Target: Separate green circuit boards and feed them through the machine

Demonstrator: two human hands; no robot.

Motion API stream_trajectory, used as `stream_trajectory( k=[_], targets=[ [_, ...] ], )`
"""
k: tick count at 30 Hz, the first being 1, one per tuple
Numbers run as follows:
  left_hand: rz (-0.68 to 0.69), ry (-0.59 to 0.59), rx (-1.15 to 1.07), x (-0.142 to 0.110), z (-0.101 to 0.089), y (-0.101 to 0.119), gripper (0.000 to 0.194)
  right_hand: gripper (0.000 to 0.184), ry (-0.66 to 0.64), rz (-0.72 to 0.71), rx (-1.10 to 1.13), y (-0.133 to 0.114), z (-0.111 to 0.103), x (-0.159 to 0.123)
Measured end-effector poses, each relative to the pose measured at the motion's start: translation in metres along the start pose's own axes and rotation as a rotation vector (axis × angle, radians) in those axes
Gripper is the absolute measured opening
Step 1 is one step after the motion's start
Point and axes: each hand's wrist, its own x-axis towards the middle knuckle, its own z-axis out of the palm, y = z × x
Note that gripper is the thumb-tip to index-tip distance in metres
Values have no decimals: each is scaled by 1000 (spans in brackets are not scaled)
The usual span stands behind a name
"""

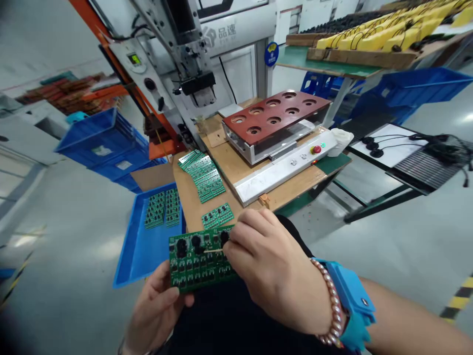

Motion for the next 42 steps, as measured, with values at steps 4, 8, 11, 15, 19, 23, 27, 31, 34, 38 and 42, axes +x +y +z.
stream_trajectory(
  k=[4,8,11,15,19,23,27,31,34,38,42],
  targets=[
    [2,-14,7,0,-1,0,32,20,2,-5,-2,1,1,-1],
    [-7,-10,15,0,-1,1,32,17,10,-14,-5,2,0,-1],
    [-5,6,8,0,-1,0,33,15,11,-12,-14,3,-2,-1],
    [1,15,7,0,-1,0,34,15,39,-14,-22,4,-1,-1],
    [-2,1,11,0,-1,1,33,12,24,-13,-25,3,0,-1],
    [13,-11,7,1,-2,0,33,16,10,-11,-19,1,-1,0],
    [12,-60,32,4,-6,-1,31,17,16,-7,-1,0,1,-1],
    [26,-46,40,4,-6,-1,32,18,48,-3,-1,0,2,-1],
    [21,-34,40,3,-3,0,32,19,58,3,-2,0,2,0],
    [12,-75,50,4,-4,0,32,19,67,0,-4,0,1,0],
    [23,-97,55,5,-6,-2,30,19,62,-4,-2,0,4,1]
  ],
)
